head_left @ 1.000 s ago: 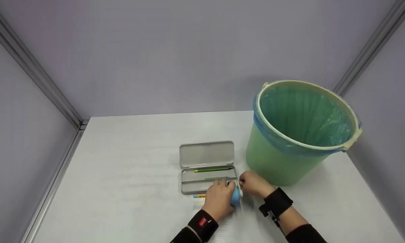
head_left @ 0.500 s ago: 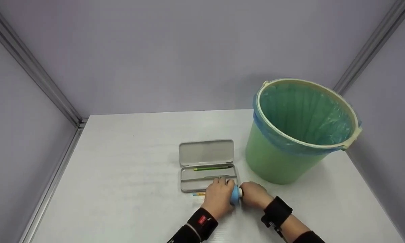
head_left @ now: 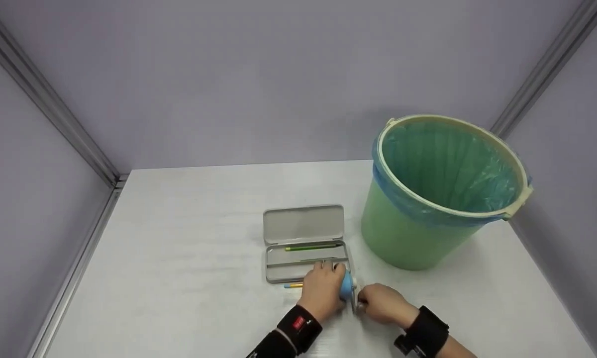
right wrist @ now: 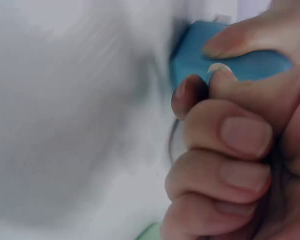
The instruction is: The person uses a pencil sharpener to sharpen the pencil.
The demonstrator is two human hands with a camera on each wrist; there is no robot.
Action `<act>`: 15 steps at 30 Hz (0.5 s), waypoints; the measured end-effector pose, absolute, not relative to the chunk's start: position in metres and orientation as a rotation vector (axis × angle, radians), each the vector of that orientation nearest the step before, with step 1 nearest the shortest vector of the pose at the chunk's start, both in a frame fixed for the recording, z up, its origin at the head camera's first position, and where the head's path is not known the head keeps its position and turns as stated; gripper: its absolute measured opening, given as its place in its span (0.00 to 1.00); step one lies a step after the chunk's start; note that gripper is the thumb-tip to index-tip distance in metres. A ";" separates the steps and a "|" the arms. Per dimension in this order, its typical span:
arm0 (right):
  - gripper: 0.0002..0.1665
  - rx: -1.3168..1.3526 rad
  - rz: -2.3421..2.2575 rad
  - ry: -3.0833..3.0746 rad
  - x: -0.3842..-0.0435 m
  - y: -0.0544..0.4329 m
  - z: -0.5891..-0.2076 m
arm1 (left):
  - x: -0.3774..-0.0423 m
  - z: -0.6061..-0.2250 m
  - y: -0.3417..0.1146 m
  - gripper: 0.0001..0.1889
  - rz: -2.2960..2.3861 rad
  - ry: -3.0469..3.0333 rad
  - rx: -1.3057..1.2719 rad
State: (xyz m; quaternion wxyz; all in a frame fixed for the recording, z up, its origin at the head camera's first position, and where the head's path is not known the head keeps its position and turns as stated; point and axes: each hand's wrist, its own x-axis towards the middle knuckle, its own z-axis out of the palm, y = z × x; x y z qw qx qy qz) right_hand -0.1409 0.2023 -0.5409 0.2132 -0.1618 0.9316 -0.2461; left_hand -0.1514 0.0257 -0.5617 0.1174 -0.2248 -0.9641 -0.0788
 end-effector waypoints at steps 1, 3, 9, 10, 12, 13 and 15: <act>0.16 -0.479 -0.696 2.583 -0.139 0.203 -0.539 | -0.152 -0.561 0.025 0.36 -0.238 -2.839 -0.656; 0.16 -0.522 -0.709 2.580 -0.138 0.205 -0.533 | -0.152 -0.560 0.024 0.35 -0.245 -2.853 -0.653; 0.15 -0.574 -0.785 2.517 -0.145 0.216 -0.511 | -0.151 -0.559 0.024 0.34 -0.247 -2.861 -0.656; 0.14 -0.573 -0.796 2.513 -0.148 0.217 -0.507 | -0.151 -0.558 0.024 0.34 -0.247 -2.856 -0.656; 0.13 -0.573 -0.798 2.520 -0.152 0.216 -0.499 | -0.151 -0.558 0.024 0.34 -0.257 -2.846 -0.653; 0.13 -0.572 -0.797 2.529 -0.154 0.216 -0.496 | -0.151 -0.558 0.024 0.34 -0.262 -2.841 -0.652; 0.13 -0.582 -0.779 2.562 -0.158 0.214 -0.491 | -0.152 -0.558 0.024 0.34 -0.266 -2.834 -0.650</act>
